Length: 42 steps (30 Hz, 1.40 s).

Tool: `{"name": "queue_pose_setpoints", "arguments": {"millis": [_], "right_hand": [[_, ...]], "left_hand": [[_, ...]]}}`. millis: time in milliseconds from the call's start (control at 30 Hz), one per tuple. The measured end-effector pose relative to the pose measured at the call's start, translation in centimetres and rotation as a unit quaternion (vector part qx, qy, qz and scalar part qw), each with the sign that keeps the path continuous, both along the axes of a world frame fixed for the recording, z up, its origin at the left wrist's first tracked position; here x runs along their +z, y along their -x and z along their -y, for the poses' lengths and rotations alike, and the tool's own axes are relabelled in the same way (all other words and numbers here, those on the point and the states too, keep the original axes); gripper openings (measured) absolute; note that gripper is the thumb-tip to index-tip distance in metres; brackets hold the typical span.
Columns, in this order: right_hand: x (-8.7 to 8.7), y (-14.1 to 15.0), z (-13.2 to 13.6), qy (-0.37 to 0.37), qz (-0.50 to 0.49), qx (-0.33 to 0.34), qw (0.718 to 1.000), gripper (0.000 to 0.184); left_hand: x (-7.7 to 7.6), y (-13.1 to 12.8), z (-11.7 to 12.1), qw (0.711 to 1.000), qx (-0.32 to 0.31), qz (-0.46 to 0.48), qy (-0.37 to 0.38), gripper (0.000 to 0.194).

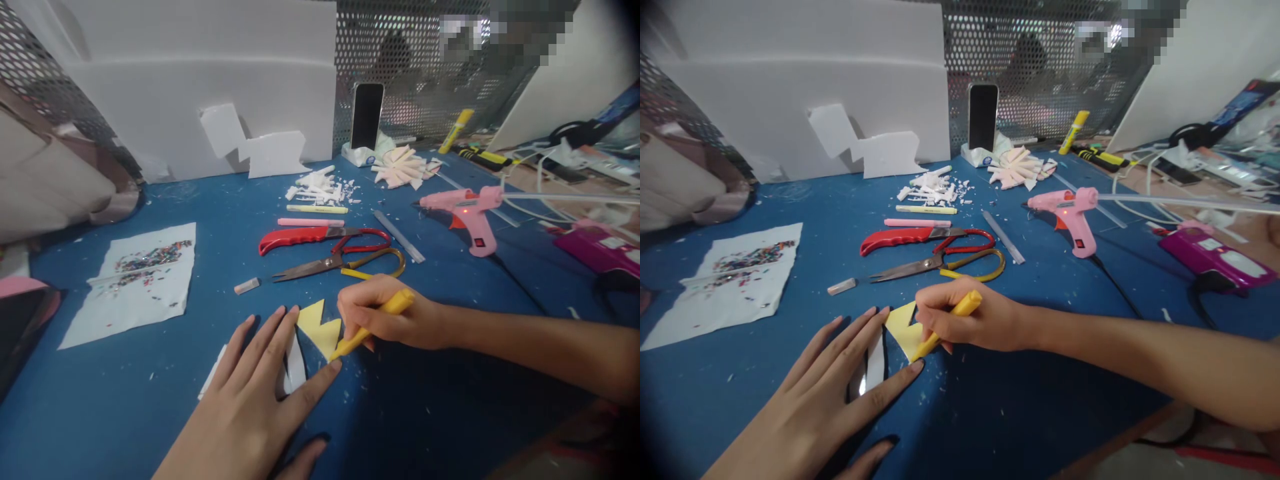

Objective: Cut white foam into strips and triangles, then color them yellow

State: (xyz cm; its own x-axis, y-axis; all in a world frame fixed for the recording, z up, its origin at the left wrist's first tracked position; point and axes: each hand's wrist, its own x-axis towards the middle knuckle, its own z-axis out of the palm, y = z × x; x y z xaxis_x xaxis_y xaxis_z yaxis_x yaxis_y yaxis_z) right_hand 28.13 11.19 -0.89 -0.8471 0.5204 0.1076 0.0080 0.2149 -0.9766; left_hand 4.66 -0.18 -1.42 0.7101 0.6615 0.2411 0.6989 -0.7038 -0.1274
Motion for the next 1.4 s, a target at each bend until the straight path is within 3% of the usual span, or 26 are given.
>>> {"name": "queue_pose_setpoints", "arguments": {"millis": [500, 1267, 1400], "right_hand": [[-0.01, -0.14, 0.07, -0.097, -0.008, -0.073, 0.993, 0.039], [0.05, -0.2, 0.08, -0.079, 0.006, -0.061, 0.995, 0.038], [0.1, -0.17, 0.0, -0.072, -0.003, -0.064, 0.995, 0.039]], "left_hand": [[-0.28, 0.04, -0.11, 1.0, 0.004, 0.006, 0.006, 0.064], [-0.16, -0.06, 0.14, 0.999, 0.023, 0.004, 0.025, 0.062], [-0.3, 0.02, 0.01, 1.0, 0.003, 0.001, 0.017, 0.063]]}}
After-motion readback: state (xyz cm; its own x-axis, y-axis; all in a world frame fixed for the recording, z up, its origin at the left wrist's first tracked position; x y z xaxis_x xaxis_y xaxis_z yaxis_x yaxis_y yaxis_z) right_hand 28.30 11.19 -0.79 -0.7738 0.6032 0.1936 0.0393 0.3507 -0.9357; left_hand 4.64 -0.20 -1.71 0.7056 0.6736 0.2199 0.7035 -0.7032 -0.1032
